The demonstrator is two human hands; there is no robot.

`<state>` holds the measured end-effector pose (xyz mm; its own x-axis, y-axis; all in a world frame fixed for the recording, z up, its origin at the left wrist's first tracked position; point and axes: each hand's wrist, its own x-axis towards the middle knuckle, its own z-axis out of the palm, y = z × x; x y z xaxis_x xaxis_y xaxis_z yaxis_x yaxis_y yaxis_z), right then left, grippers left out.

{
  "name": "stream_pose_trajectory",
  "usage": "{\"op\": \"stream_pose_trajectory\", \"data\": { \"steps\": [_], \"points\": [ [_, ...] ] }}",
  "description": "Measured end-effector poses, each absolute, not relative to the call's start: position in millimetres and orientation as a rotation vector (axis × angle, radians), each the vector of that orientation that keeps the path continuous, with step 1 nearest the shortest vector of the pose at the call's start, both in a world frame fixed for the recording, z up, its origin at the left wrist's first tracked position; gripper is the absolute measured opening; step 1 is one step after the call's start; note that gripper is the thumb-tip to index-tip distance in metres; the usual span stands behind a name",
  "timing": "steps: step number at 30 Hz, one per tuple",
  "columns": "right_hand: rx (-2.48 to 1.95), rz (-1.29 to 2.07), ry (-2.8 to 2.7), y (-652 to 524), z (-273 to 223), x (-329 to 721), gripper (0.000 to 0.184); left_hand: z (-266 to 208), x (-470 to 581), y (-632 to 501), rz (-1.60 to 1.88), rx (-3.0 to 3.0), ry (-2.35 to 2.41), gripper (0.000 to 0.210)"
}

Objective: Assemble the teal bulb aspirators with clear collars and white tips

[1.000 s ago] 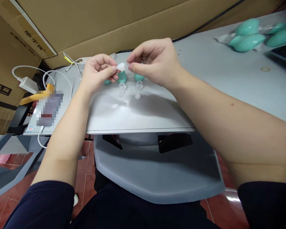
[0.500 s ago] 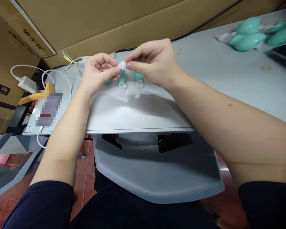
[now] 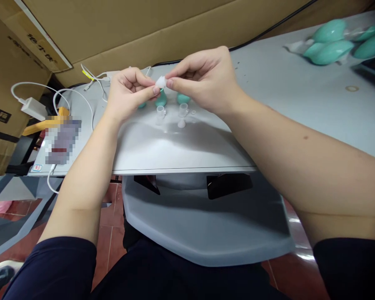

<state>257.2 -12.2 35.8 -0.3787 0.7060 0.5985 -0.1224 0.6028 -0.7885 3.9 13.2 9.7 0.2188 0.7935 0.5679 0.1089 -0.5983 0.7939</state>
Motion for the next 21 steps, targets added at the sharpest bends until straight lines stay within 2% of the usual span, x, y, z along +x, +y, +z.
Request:
{"op": "stream_pose_trajectory", "data": {
  "steps": [4,7,9,16,21],
  "points": [
    [-0.524,1.021,-1.635,-17,38,253,0.030,4,5,14,1.440,1.956,0.833,0.058],
    [-0.513,1.101,-1.603,-17,37,251,0.033,-2,4,19,1.447,1.991,0.779,0.065],
    [-0.498,1.150,-1.590,-15,36,250,0.032,-2,5,19,1.452,2.017,0.800,0.070],
    [-0.407,1.278,-1.551,-6,30,250,0.031,20,17,-6,1.557,2.089,0.755,0.049],
    [-0.325,1.442,-1.456,-4,28,249,0.023,22,18,-9,1.551,2.138,0.823,0.051]
  ]
}}
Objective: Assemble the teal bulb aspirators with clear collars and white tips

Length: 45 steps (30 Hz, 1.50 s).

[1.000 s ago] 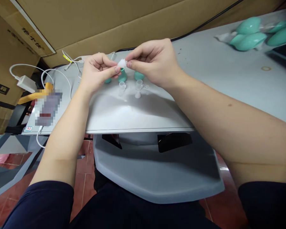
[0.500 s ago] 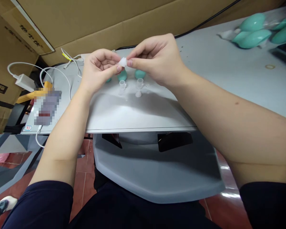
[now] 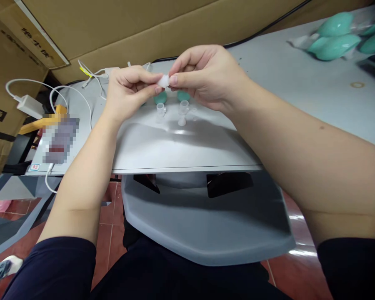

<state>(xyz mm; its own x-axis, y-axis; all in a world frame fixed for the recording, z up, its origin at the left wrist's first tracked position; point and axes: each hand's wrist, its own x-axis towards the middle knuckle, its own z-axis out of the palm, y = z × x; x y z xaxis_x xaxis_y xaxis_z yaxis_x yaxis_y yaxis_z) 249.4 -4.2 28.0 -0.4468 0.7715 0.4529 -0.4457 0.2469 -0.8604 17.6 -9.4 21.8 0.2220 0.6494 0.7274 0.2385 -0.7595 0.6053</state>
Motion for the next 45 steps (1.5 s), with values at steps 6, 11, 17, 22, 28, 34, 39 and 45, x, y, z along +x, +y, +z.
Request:
{"op": "stream_pose_trajectory", "data": {
  "steps": [6,11,17,22,28,34,39,45],
  "points": [
    [-0.291,1.358,-1.447,-13,30,250,0.019,19,18,-6,1.591,2.122,0.701,0.036],
    [-0.362,0.989,-1.573,-21,30,252,0.025,19,22,-7,1.583,1.993,0.880,0.059],
    [-0.400,0.927,-1.583,-22,30,249,0.020,16,23,-6,1.592,2.011,0.791,0.047],
    [-0.413,1.132,-1.506,-22,33,247,0.019,17,24,-8,1.610,2.045,0.813,0.052],
    [-0.302,1.458,-1.376,-16,32,246,0.020,21,25,-11,1.639,2.107,0.786,0.052],
    [-0.335,1.526,-1.380,-9,27,246,0.020,17,16,-1,1.574,2.187,0.835,0.055],
    [-0.410,1.521,-1.435,-5,26,249,0.024,16,14,-1,1.516,2.203,0.911,0.051],
    [-0.503,1.520,-1.456,-8,33,249,0.040,21,15,-7,1.480,2.232,0.944,0.044]
  ]
}}
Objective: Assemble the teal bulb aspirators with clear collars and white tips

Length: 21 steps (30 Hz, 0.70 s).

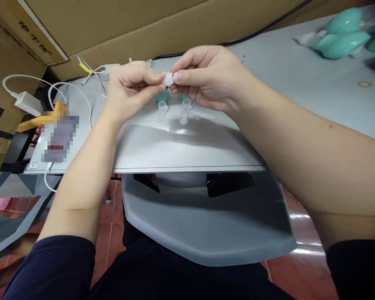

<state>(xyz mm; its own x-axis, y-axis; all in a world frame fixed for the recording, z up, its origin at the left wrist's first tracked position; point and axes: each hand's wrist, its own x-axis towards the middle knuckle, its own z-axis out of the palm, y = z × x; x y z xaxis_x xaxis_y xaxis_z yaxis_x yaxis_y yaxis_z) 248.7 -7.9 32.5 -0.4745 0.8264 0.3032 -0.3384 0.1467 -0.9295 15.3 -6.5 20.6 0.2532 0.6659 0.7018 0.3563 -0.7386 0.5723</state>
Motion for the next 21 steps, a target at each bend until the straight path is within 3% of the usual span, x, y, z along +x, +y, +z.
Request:
{"op": "stream_pose_trajectory", "data": {
  "steps": [3,6,12,15,21],
  "points": [
    [-0.475,1.508,-1.461,-9,33,249,0.035,23,16,-10,1.514,2.279,0.825,0.049],
    [-0.471,1.492,-1.480,-10,31,250,0.036,23,15,-12,1.524,2.374,0.767,0.040],
    [-0.502,1.474,-1.531,-10,31,249,0.041,18,5,-5,1.392,2.450,1.090,0.040],
    [-0.524,1.417,-1.591,-12,38,253,0.033,21,2,-5,1.345,2.462,1.141,0.034],
    [-0.614,0.957,-1.895,-14,47,263,0.023,40,1,-24,1.270,2.472,1.171,0.018]
  ]
}}
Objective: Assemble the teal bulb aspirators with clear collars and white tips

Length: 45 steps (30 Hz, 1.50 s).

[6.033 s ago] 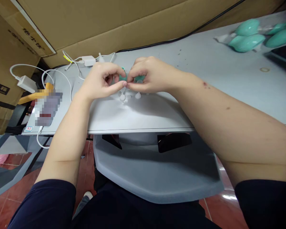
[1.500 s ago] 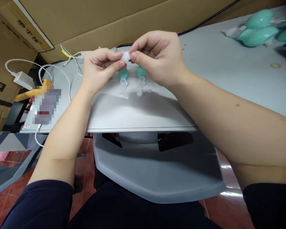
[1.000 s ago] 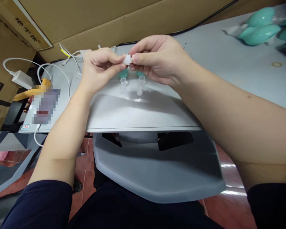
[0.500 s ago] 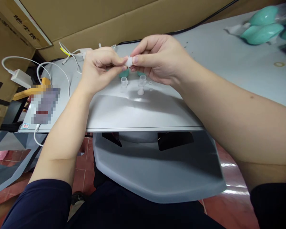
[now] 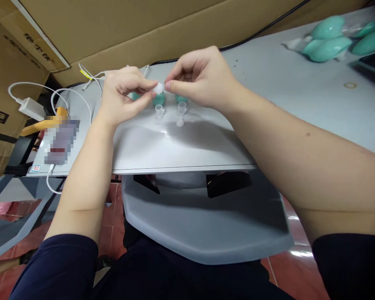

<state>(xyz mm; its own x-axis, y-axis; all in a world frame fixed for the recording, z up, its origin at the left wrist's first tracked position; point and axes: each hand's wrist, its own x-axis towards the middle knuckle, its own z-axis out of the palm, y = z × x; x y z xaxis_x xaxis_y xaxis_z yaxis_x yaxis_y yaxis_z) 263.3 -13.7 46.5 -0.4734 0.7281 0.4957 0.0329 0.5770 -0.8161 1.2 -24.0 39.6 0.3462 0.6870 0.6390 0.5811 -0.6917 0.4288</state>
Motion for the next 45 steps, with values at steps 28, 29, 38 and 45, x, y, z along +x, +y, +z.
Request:
{"op": "stream_pose_trajectory", "data": {
  "steps": [28,29,38,45],
  "points": [
    [-1.020,-0.140,-2.961,-47,63,254,0.022,58,12,-52,0.757,2.440,1.253,0.015],
    [-1.016,-0.153,-2.959,-47,62,254,0.022,56,12,-49,0.753,2.447,1.272,0.014],
    [-0.960,0.073,-2.816,-41,54,254,0.019,45,12,-41,0.589,2.356,1.184,0.024],
    [-0.956,0.172,-2.815,-42,56,253,0.023,44,14,-42,0.608,2.296,1.188,0.022]
  ]
}}
